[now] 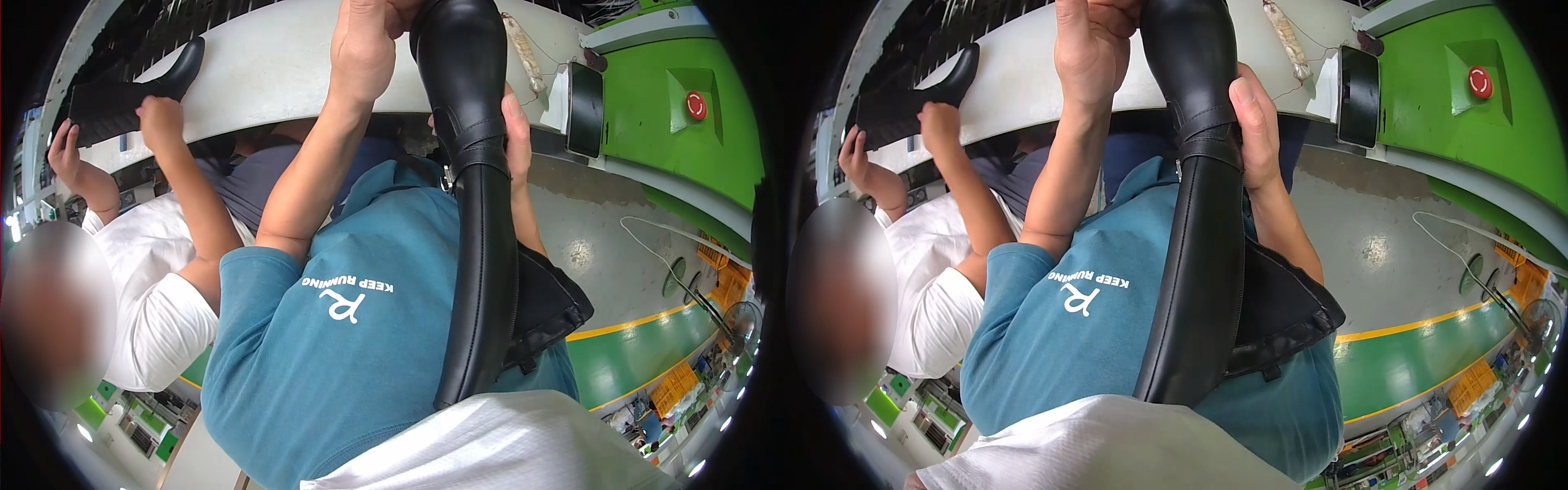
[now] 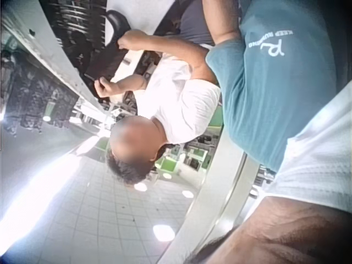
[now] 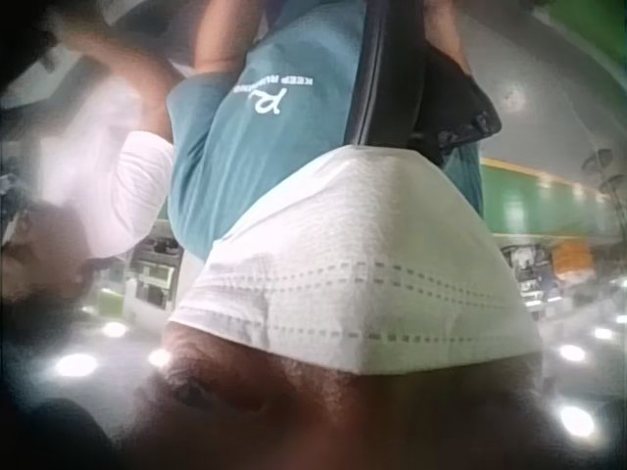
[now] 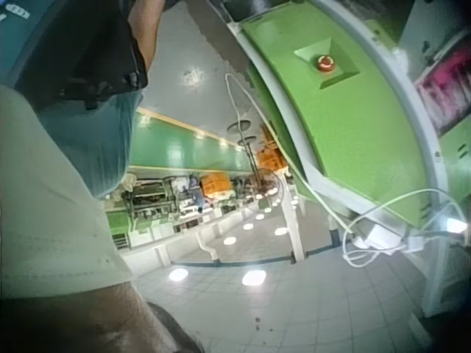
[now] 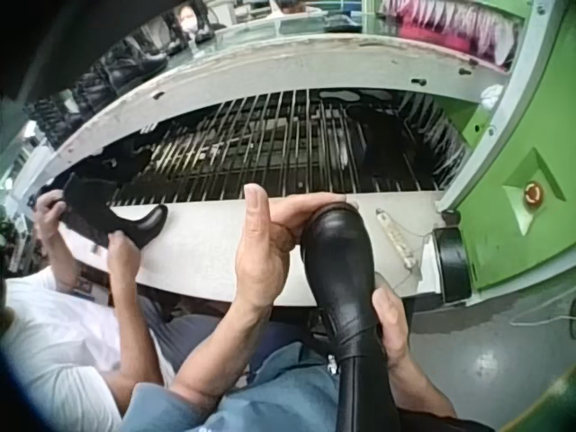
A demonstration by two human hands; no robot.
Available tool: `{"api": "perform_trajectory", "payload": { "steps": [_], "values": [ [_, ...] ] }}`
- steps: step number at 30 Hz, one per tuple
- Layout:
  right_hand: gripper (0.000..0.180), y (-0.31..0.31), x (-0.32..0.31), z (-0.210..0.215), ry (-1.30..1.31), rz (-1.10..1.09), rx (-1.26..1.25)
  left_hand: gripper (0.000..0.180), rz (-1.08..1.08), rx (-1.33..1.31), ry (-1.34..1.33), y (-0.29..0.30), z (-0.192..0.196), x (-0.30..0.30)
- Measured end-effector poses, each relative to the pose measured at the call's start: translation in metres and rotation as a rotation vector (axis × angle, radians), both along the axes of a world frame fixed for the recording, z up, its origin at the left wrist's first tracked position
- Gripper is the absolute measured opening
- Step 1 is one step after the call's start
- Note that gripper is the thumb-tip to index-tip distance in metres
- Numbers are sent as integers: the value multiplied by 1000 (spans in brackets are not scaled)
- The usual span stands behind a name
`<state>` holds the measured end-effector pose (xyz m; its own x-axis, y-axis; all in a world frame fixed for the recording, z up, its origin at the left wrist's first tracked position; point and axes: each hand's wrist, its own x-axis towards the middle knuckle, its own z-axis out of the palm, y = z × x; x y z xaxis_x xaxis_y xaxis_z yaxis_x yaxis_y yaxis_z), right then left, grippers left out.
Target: The recorder is inspecting and cleaning black boots as they come off a conveyor belt in a shoe manufacturing facility.
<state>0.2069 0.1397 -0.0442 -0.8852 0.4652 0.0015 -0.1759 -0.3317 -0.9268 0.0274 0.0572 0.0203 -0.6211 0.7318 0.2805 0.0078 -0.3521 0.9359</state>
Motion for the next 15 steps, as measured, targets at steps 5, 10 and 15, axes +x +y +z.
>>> {"api": "perform_trajectory", "payload": {
  "steps": [5,10,15],
  "values": [
    [65,-2,0,0,-5,-1,-14,94,-6,32,-75,-6,3,8],
    [67,-6,-1,2,-12,-35,14,45,12,10,90,-16,12,12],
    [69,-7,2,1,13,-30,40,60,-118,333,303,-10,-3,2]
  ]
}}
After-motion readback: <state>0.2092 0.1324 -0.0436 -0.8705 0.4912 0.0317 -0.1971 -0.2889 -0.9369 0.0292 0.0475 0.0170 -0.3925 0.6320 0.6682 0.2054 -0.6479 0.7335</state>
